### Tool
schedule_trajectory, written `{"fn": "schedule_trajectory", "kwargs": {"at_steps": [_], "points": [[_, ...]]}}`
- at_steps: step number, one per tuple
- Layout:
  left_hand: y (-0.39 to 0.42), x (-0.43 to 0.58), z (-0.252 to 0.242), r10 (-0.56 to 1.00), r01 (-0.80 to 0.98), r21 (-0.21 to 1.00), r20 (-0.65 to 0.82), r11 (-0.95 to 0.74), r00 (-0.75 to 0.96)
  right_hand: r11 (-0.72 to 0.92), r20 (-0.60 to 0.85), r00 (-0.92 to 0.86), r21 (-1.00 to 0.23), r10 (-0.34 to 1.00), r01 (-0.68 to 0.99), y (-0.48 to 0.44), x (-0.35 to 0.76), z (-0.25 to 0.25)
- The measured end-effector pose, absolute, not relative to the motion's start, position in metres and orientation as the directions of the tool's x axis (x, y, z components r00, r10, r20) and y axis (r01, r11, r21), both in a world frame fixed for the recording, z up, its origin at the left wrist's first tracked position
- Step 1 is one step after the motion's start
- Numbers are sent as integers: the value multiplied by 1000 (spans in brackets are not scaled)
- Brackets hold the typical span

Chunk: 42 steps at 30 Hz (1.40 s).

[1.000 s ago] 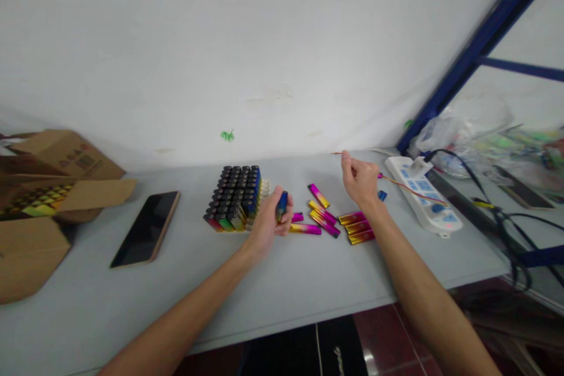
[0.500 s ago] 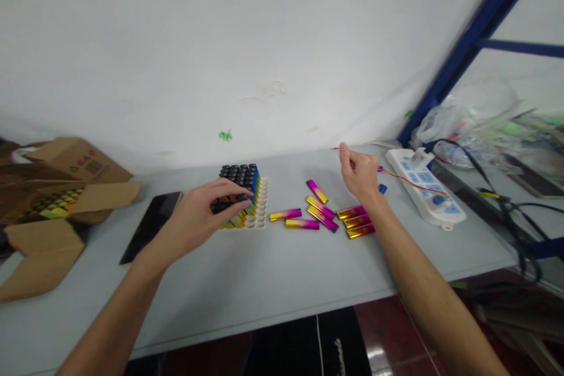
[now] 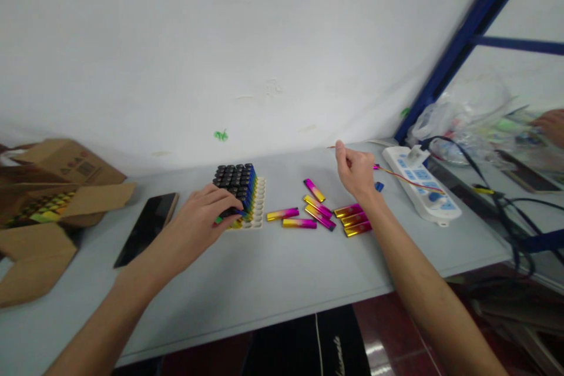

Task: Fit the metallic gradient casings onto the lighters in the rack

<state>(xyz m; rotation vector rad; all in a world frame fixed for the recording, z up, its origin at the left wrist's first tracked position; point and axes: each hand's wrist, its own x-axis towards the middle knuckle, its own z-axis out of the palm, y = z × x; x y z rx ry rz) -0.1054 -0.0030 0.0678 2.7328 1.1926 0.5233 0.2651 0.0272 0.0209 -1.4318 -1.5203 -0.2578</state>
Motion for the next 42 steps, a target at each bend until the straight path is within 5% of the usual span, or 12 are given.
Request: {"fn": "schedule_trajectory", "kwargs": {"at_steps": [13, 19, 26, 30, 37, 42], "points": [[12, -105, 72, 672, 637, 220, 177, -739, 719, 264, 747, 231, -479, 624, 837, 28, 270, 23], [9, -93, 55, 678, 681, 87, 250, -727, 691, 236, 770, 280, -482, 573, 844, 27, 281, 29], [12, -81, 54, 571, 644, -25, 437, -765, 695, 102, 837, 420, -480, 351, 871, 24, 322, 39], [4, -19, 58, 518, 556, 69, 472, -828, 713, 42, 830, 502, -526, 244, 849, 23, 339, 39], [0, 153, 38, 653, 593, 307, 153, -745, 741, 57, 853, 487, -504, 186, 862, 21, 345, 37], [14, 219, 18, 680, 603, 370, 121, -707, 723, 61, 857, 469, -491, 212, 869, 23, 340, 36]]}}
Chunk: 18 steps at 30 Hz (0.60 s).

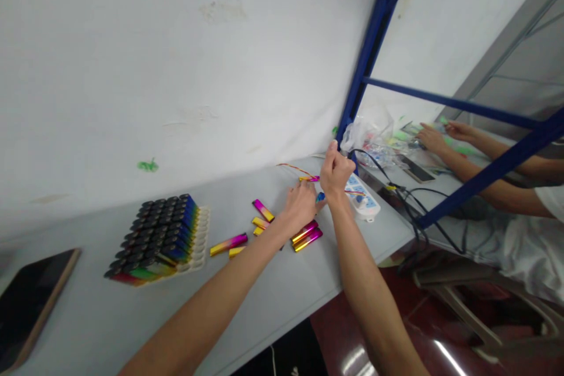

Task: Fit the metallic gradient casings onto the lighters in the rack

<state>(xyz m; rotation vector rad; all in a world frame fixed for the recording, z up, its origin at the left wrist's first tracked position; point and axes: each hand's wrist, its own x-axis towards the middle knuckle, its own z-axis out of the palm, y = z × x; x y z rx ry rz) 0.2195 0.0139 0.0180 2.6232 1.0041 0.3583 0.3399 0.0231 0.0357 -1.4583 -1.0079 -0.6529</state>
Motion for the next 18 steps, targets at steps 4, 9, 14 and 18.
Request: {"fn": "schedule_trajectory", "kwargs": {"at_steps": [4, 9, 14, 18], "points": [[24, 228, 4, 670, 548, 486, 112, -681, 734, 86, 857, 446, -480, 259, 873, 24, 332, 35], [35, 190, 10, 694, 447, 662, 155, -602, 704, 106, 880, 414, -446, 232, 889, 22, 328, 36], [29, 111, 18, 738, 236, 911, 102, -339, 667, 126, 882, 403, -441, 243, 889, 20, 323, 37], [11, 57, 18, 774, -78, 984, -75, 159, 629, 151, 868, 392, -451, 305, 880, 20, 310, 35]]}}
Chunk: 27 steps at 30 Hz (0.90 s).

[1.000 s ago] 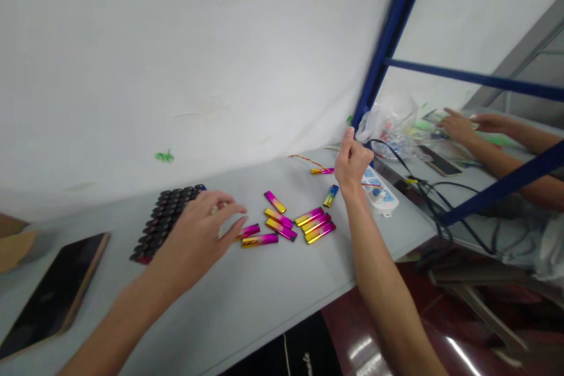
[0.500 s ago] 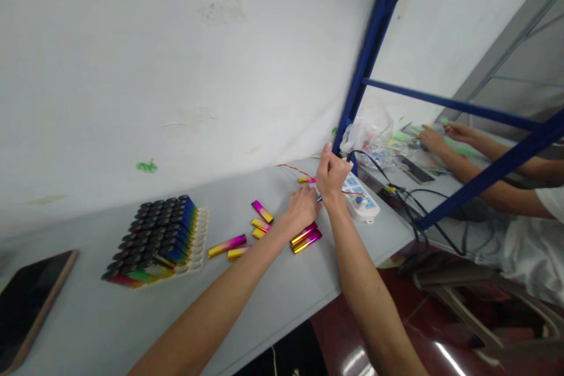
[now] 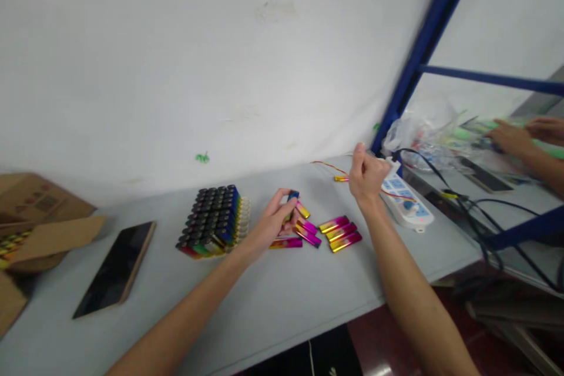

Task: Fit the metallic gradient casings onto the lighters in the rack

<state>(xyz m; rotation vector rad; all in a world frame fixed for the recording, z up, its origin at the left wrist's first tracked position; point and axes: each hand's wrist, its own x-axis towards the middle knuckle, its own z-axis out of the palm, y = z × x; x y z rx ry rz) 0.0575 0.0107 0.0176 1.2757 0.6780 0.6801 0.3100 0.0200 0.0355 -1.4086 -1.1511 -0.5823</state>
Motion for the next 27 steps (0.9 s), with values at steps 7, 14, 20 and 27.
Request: {"fn": "schedule_trajectory", "kwargs": {"at_steps": [7, 14, 20, 27], "points": [[-7, 13, 16, 833, -190, 939, -148, 288, 533, 229, 856, 312, -429, 412, 874, 20, 286, 31], [-6, 6, 9, 884, -199, 929, -209, 314, 417, 267, 835, 234, -405, 499, 874, 22, 270, 24], [-8, 7, 6, 889, -210, 925, -213, 317, 405, 283, 796, 197, -417, 572, 864, 25, 260, 16], [-12, 11, 14, 906, -191, 974, -29, 120, 423, 312, 751, 143, -429, 645, 848, 28, 258, 8]]}}
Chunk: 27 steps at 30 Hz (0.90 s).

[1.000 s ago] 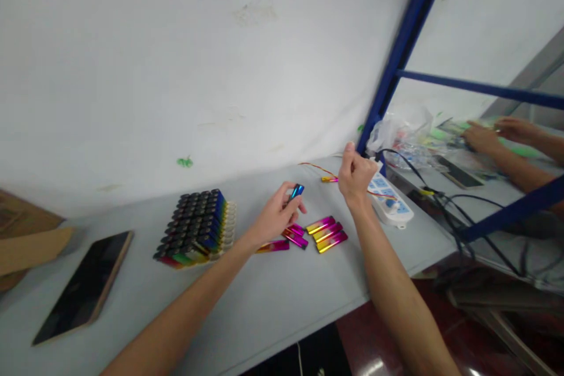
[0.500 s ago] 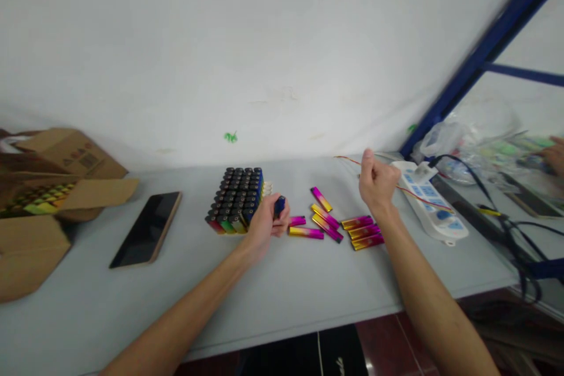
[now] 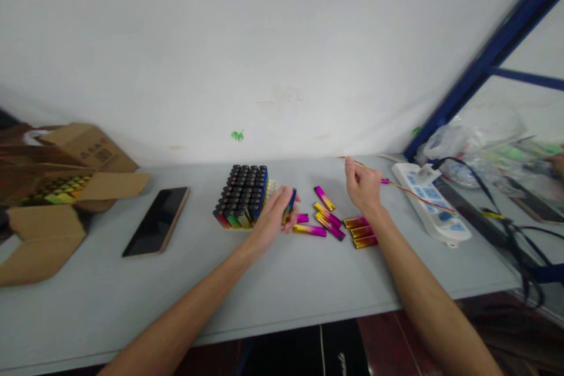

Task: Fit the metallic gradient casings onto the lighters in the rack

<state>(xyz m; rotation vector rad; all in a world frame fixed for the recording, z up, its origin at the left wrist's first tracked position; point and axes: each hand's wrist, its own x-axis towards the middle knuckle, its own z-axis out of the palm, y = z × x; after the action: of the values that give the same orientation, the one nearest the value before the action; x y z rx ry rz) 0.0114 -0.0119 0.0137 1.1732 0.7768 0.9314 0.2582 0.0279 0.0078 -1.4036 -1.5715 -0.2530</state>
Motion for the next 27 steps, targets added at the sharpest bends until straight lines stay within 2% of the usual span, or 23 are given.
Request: {"fn": "schedule_trajectory", "kwargs": {"at_steps": [3, 6, 9, 11, 13, 17, 20, 27], "points": [[-22, 1, 27, 902, -107, 991, 117, -79, 415, 323, 755, 145, -435, 639, 841, 28, 259, 8], [-35, -27, 46, 896, 156, 938, 234, -310, 377, 322, 762, 151, -433, 630, 842, 28, 260, 11], [-40, -63, 64, 858, 462, 730, 360, -503, 365, 326, 763, 150, -434, 629, 840, 26, 259, 15], [-37, -85, 70, 815, 560, 591, 425, -580, 395, 337, 759, 144, -440, 635, 832, 25, 258, 16], [-30, -100, 72, 795, 632, 485, 419, -604, 439, 347, 756, 140, -446, 639, 825, 25, 257, 17], [-17, -110, 65, 769, 671, 376, 306, -639, 562, 343, 754, 145, -450, 641, 824, 26, 256, 15], [-15, -107, 63, 728, 650, 329, 291, -685, 620, 335, 753, 150, -450, 640, 828, 26, 258, 14], [-12, -101, 65, 706, 636, 305, 285, -708, 649, 336, 748, 154, -460, 646, 822, 27, 260, 17]]}}
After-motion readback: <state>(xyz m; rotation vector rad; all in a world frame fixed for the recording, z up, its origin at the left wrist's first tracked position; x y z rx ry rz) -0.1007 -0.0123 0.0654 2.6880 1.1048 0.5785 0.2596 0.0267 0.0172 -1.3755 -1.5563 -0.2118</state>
